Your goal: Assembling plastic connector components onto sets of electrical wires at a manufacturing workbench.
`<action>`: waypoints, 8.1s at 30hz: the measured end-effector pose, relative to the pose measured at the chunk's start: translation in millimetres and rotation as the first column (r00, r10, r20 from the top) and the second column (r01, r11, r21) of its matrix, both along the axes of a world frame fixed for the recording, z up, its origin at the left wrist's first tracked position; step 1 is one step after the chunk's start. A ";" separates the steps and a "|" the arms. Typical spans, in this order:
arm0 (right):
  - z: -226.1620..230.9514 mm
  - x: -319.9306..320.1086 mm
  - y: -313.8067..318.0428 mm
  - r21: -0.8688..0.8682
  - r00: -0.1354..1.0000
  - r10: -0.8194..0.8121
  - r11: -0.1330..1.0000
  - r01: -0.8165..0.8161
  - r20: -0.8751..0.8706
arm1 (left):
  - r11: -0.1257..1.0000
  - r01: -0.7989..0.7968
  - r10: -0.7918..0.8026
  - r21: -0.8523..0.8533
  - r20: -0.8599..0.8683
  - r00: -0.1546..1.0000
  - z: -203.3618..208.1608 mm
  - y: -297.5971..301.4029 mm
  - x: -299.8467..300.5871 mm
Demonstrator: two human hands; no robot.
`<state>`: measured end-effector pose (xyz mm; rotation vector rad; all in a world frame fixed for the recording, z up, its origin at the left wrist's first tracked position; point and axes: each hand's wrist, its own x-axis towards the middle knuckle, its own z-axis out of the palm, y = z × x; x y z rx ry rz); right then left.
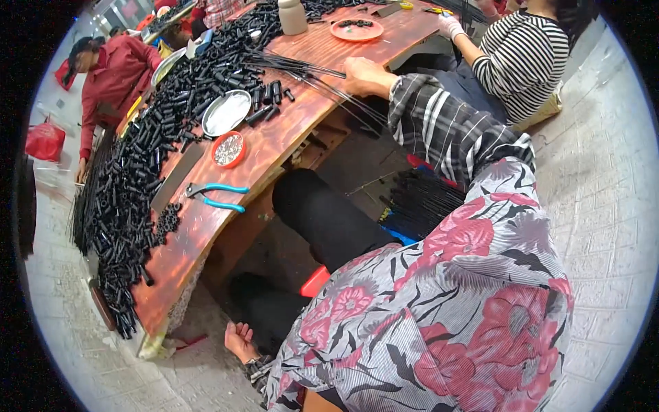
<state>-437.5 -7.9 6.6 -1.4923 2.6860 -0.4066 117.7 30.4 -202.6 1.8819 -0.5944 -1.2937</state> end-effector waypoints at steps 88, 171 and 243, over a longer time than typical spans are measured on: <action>45.0 22.9 -31.4 -0.961 0.670 0.733 0.253 -0.116 0.112 | 0.696 0.505 -0.537 -0.511 0.097 0.838 130.0 -18.3 -181.6; 11.4 266.6 40.0 -0.585 -0.132 0.894 0.164 -0.794 0.429 | 0.477 -0.426 -0.071 -0.769 -0.516 0.854 220.4 20.3 -128.9; 66.0 112.4 16.8 -0.776 0.485 0.806 0.532 -0.340 0.340 | 0.615 -0.071 -0.446 -0.785 -0.421 0.790 233.7 39.3 -155.8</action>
